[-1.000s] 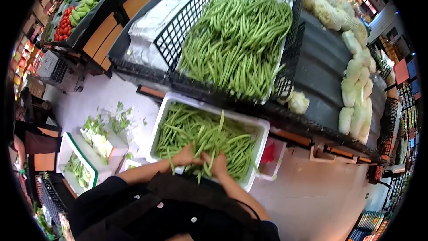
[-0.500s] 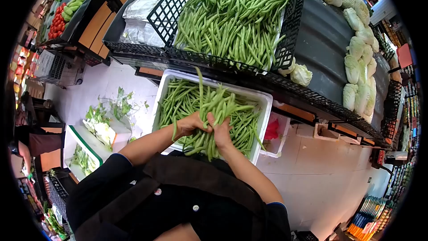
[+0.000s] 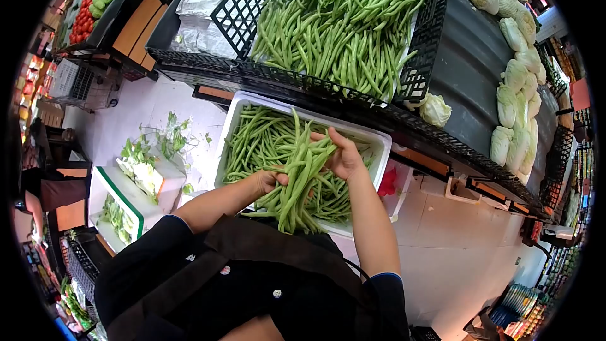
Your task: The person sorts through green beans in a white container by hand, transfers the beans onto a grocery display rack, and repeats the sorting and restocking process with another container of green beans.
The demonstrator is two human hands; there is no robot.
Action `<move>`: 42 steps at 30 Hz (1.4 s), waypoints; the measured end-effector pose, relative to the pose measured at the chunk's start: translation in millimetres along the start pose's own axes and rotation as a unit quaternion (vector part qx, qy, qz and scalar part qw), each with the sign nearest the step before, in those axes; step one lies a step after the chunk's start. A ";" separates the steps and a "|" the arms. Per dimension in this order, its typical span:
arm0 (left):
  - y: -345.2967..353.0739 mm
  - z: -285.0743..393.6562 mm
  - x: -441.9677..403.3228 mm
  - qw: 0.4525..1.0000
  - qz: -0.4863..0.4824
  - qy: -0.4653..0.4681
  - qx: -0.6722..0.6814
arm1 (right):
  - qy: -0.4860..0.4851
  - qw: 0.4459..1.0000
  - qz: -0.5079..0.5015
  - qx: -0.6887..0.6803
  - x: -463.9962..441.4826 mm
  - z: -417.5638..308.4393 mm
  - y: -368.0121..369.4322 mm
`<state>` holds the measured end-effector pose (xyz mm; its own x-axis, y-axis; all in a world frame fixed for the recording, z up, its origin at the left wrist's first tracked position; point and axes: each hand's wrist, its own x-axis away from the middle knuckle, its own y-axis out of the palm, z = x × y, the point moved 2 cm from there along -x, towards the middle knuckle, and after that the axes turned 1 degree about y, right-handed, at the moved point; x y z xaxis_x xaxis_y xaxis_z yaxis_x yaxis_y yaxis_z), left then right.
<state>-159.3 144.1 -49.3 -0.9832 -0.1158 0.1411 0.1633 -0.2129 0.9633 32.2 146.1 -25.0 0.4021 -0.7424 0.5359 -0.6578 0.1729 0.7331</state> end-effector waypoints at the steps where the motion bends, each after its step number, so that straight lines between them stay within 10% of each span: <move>1: 8.7 1.5 -2.0 1.000 -0.019 0.005 0.015 | 0.012 0.999 0.014 0.038 -8.1 -6.3 -6.4; 8: -13.5 -5.7 1.3 0.998 0.004 0.055 0.042 | 0.067 0.995 -0.053 0.058 -32.6 -26.6 18.8; 12: 3.6 -8.1 3.1 0.992 -0.108 0.024 0.062 | -0.030 0.932 0.077 0.352 -35.4 -39.1 41.2; 22: -10.0 -19.4 6.9 0.995 -0.077 0.040 0.039 | -0.444 0.858 0.128 0.226 62.3 -144.3 148.0; 31: -11.8 -5.2 6.3 0.990 0.057 0.096 0.083 | -0.008 0.932 0.251 0.262 35.3 -51.9 22.0; 37: -8.4 6.2 -2.9 0.972 0.214 0.080 -0.056 | -0.088 0.965 0.206 -0.137 -11.8 41.0 34.7; 42: 9.2 30.9 -11.0 0.942 0.301 0.074 -0.128 | -0.138 0.968 0.184 -0.103 -8.1 26.6 48.8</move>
<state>-149.5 173.4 -34.9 -0.6867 -0.4208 0.5928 0.7209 -0.2893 0.6297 -20.1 143.4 -4.7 -0.0388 -0.7453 0.6656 -0.5715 0.5629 0.5970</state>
